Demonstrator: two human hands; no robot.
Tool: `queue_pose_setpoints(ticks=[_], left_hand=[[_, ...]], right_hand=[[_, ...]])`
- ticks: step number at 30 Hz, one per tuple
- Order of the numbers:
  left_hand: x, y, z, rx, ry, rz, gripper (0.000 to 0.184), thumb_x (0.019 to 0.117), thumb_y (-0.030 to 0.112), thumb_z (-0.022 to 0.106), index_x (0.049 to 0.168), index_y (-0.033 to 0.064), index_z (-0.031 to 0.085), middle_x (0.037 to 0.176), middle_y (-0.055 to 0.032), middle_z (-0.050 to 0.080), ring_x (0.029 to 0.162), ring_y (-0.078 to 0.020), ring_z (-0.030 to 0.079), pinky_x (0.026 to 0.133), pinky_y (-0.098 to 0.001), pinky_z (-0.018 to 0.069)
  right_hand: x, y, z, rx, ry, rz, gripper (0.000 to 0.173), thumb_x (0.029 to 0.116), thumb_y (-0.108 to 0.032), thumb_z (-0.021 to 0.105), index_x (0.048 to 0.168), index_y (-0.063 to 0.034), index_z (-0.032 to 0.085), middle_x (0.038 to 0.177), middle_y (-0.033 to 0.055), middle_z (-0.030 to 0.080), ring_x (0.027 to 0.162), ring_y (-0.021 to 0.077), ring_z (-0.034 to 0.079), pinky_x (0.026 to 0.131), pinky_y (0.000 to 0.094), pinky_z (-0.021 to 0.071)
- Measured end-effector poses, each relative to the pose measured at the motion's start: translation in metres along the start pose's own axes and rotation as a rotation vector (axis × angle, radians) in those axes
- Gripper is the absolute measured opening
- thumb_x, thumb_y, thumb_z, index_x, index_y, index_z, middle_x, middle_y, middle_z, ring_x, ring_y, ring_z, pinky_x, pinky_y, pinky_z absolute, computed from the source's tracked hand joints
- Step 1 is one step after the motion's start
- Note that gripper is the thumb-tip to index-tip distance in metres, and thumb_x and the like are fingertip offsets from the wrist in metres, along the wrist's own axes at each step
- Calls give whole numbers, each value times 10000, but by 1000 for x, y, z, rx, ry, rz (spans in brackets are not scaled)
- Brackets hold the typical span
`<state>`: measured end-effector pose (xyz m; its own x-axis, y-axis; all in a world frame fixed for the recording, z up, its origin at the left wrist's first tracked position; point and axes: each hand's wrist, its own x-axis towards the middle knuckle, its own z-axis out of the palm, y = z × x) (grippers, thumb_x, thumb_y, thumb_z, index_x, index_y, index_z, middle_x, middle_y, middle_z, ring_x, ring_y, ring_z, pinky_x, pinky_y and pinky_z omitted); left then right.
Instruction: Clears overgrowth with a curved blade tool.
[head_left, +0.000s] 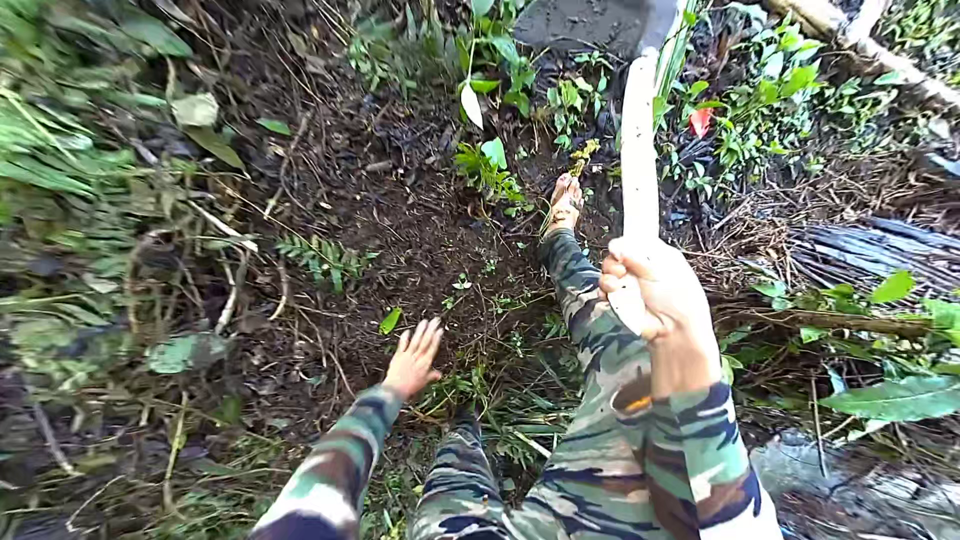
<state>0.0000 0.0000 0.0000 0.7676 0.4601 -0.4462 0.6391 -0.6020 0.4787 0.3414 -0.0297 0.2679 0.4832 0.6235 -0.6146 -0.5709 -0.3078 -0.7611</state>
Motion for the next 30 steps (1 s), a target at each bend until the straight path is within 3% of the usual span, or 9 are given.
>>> queue_pose_setpoints(ticks=[3, 5, 7, 13, 15, 18, 25, 27, 30], left_hand=[[116, 10, 10, 116, -91, 193, 746, 973, 174, 704, 1593, -16, 335, 1700, -211, 226, 1602, -349, 148, 1253, -619, 133], [159, 12, 20, 179, -57, 263, 513, 982, -4, 616, 1484, -32, 511, 1574, -273, 439, 1532, -427, 318, 1251, -613, 189], [181, 23, 14, 175, -94, 295, 256, 978, -69, 559, 1198, -82, 690, 1297, -287, 639, 1307, -463, 557, 1225, -599, 273], [178, 50, -35, 48, -376, 40, 358, 1085, 231, 487, 1057, -30, 730, 1121, -263, 714, 1136, -453, 664, 969, -644, 493], [148, 68, -18, -97, -379, -18, 402, 1089, 268, 472, 1020, -29, 735, 1058, -273, 717, 1098, -464, 670, 947, -671, 500], [52, 69, 30, -226, -539, -218, 520, 1128, 329, 345, 1197, -63, 678, 1245, -323, 660, 1253, -493, 598, 1055, -669, 442], [-319, -56, 51, 19, -726, -1131, 370, 1034, 285, 589, 1265, 15, 695, 1302, -276, 667, 1241, -490, 619, 1017, -674, 494], [-375, -81, 41, -27, -777, -1036, 439, 1077, 293, 541, 1398, -1, 598, 1350, -347, 607, 1283, -550, 562, 1079, -697, 422], [-317, -73, 32, -31, -579, -731, 311, 1044, 90, 571, 1332, 11, 657, 1190, -335, 688, 1195, -536, 623, 1081, -665, 431]], right_hand=[[-3, 19, -13, 88, 25, -13, 277, 1066, -1, 357, 900, -100, 556, 591, -37, 566, 456, 47, 555, 479, 190, 541], [-4, 29, -20, 118, 34, -39, 317, 1068, -3, 322, 890, -93, 569, 591, -30, 579, 460, 54, 569, 488, 195, 552], [-3, 34, -25, 134, 27, -59, 348, 1066, -20, 303, 873, -101, 581, 595, -34, 582, 468, 52, 571, 497, 197, 554], [-5, 33, -26, 188, 32, -29, 363, 1086, -49, 289, 893, -100, 592, 615, -31, 598, 484, 51, 590, 507, 198, 570], [-5, 28, -22, 160, 43, -31, 347, 1091, -43, 295, 902, -97, 582, 616, -31, 597, 475, 49, 583, 499, 194, 565], [-3, 18, -16, 102, 9, -48, 338, 1085, -40, 311, 892, -111, 579, 615, -46, 597, 479, 36, 577, 498, 184, 555], [-6, 9, -11, 20, -102, -155, 179, 1072, -91, 475, 937, -143, 581, 667, -53, 598, 518, 33, 587, 531, 177, 564], [-6, 9, -9, -6, -101, -149, 213, 1078, -77, 441, 928, -138, 581, 658, -57, 594, 506, 27, 576, 520, 166, 553], [-5, 12, -3, -30, -91, -121, 267, 1080, -54, 392, 901, -138, 571, 619, -60, 570, 480, 27, 555, 504, 168, 542]])
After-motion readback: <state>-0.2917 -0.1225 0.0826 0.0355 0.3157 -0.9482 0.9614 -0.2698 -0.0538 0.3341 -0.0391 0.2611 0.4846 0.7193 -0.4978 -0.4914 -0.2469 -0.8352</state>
